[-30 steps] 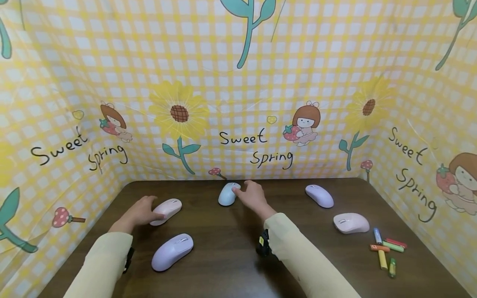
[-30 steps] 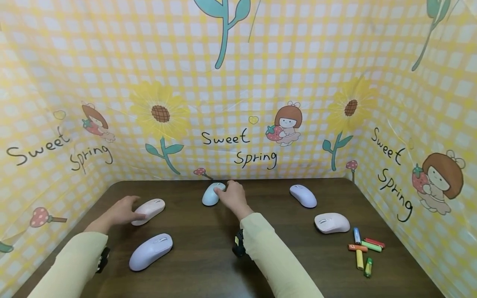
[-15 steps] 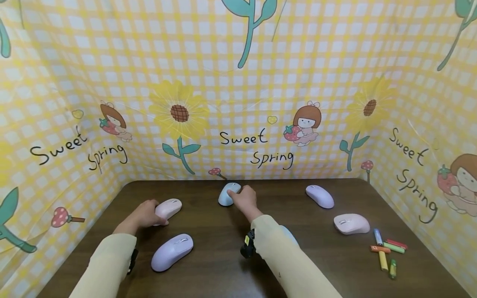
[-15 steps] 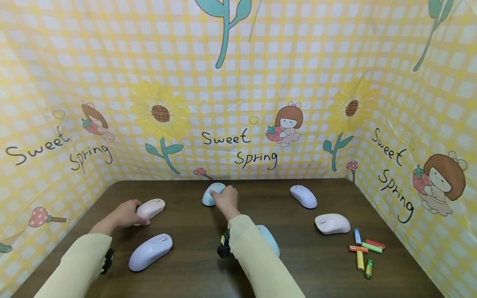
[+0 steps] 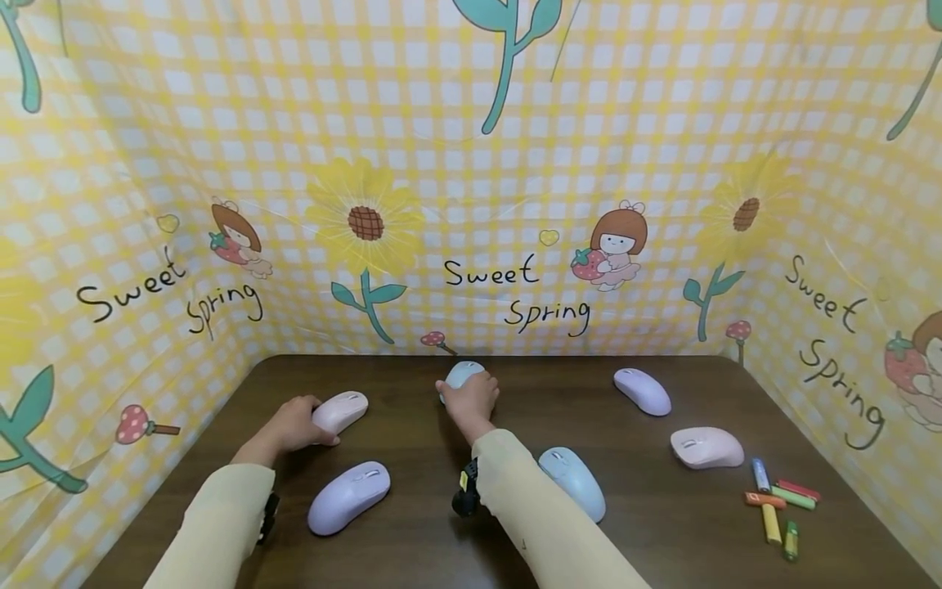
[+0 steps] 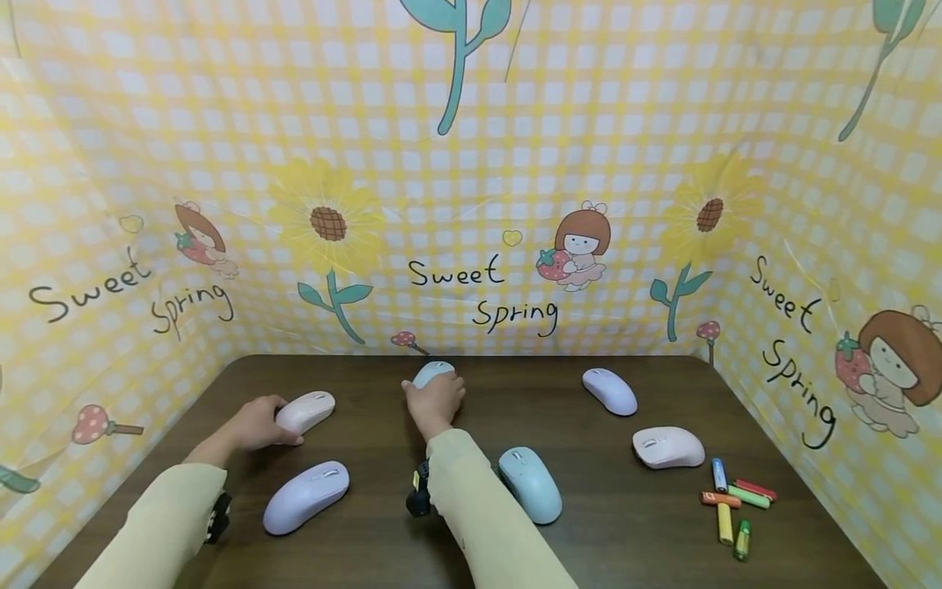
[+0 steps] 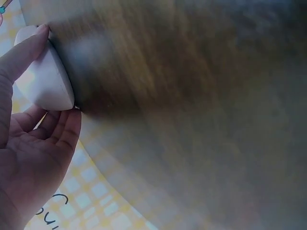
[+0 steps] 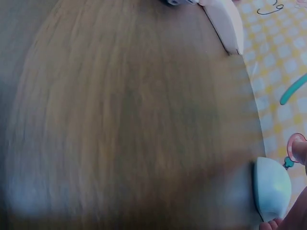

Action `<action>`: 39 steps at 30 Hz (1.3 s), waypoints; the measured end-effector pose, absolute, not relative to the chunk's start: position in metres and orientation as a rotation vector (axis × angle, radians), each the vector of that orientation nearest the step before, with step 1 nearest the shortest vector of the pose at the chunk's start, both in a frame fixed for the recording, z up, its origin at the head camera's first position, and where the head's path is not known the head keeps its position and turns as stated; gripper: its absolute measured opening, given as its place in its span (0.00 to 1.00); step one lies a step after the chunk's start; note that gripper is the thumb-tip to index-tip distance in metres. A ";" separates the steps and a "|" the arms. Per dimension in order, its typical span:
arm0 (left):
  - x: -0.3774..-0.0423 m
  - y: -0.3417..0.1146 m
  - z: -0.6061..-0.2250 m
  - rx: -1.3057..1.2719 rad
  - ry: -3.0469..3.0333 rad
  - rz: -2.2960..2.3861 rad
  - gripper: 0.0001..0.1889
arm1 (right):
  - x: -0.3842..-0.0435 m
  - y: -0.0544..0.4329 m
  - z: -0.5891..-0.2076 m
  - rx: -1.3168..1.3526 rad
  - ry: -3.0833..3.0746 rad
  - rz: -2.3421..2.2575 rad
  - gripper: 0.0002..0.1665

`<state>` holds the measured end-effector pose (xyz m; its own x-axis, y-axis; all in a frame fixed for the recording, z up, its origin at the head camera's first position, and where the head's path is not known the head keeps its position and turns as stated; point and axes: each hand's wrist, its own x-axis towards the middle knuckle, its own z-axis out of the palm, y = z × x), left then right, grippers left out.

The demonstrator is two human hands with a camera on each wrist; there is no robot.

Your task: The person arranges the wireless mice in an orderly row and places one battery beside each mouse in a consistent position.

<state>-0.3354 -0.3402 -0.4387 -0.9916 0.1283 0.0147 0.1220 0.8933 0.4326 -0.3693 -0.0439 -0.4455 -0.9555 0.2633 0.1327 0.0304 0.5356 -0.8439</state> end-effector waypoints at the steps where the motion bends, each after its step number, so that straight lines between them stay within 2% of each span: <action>1: -0.335 -0.340 -0.439 0.198 3.042 0.694 0.40 | -0.369 -0.046 -0.446 -0.262 -2.537 1.378 0.51; 15: -0.336 -0.335 -0.437 0.205 3.024 0.719 0.38 | -0.376 -0.054 -0.451 -0.340 -2.621 1.262 0.56; 28: -0.332 -0.337 -0.436 0.192 3.013 0.736 0.37 | -0.386 -0.055 -0.452 -0.445 -2.673 1.226 0.43; 39: -0.333 -0.337 -0.433 0.161 3.021 0.717 0.36 | -0.384 -0.048 -0.447 -0.378 -2.734 1.171 0.38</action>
<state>-0.3326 -0.3371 -0.4333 -0.9941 0.1083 -0.0074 0.0935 0.8882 0.4498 -0.3844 -0.0480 -0.4469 -0.9582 0.2843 0.0319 0.1730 0.6647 -0.7268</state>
